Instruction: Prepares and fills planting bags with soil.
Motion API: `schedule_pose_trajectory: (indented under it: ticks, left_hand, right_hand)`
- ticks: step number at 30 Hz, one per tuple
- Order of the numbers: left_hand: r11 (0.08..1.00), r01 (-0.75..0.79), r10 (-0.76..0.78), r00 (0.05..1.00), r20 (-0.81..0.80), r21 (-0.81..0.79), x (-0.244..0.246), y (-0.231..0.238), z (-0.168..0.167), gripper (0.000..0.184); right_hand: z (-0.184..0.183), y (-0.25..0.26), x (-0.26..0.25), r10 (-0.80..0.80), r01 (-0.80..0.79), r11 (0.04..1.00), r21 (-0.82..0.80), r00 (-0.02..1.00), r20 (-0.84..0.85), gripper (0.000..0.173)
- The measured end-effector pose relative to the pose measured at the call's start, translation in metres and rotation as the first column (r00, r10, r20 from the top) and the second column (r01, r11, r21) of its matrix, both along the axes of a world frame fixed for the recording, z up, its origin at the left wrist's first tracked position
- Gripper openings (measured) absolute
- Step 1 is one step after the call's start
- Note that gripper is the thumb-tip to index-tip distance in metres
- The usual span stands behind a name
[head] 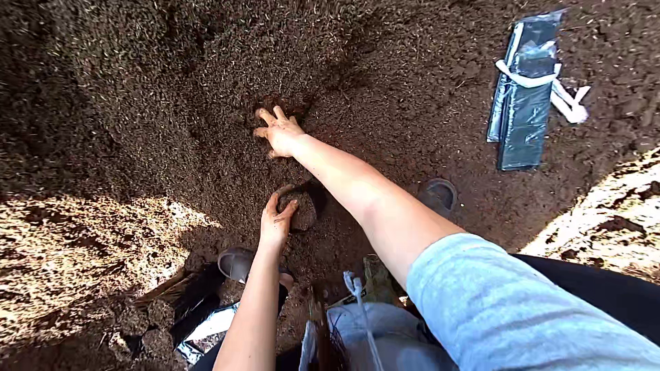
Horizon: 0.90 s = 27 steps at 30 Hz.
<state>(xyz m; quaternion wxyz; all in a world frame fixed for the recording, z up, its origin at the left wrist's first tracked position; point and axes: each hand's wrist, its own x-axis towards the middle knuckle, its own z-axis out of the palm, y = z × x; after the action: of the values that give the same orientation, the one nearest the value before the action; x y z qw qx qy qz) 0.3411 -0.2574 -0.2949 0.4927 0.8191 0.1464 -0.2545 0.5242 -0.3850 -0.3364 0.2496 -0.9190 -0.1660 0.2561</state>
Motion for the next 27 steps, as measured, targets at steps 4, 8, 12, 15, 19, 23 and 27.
schedule_pose_trajectory:
  ticks: [4,8,12,15,19,23,27]
  left_hand:
    - [0.996,0.089,-0.087,0.992,0.090,-0.021,0.007,-0.005,-0.003,0.027]
    - [0.994,0.015,0.009,0.977,0.215,-0.107,-0.011,0.002,-0.003,0.040]
    - [0.968,-0.233,0.249,0.939,0.237,-0.094,-0.034,0.020,0.000,0.056]
    - [0.988,-0.103,0.100,0.995,0.025,0.112,-0.043,0.024,0.020,0.064]
    - [0.983,0.004,0.006,0.998,-0.056,0.182,-0.044,0.020,0.020,0.046]
    - [0.989,-0.007,0.011,1.000,-0.025,0.148,-0.041,0.018,0.019,0.035]
    - [0.995,-0.019,0.021,1.000,-0.017,0.099,-0.038,0.018,0.019,0.033]
  right_hand:
    - [-0.041,-0.019,-0.059,0.047,-0.053,0.998,-0.025,0.979,-0.199,0.080]
    - [-0.039,-0.028,-0.069,0.047,-0.077,0.992,-0.097,0.958,-0.284,0.072]
    - [0.034,-0.042,-0.075,0.102,-0.147,0.977,-0.151,0.957,-0.271,0.073]
    - [0.098,-0.040,-0.102,0.123,-0.141,0.983,-0.118,0.981,-0.151,0.066]
    - [0.131,-0.020,-0.148,0.044,-0.025,0.992,0.126,0.987,-0.155,0.066]
    - [0.098,-0.002,-0.191,-0.056,0.058,0.998,-0.033,0.998,0.042,0.048]
    - [0.067,0.000,-0.207,-0.001,0.034,0.993,-0.115,0.961,0.278,0.041]
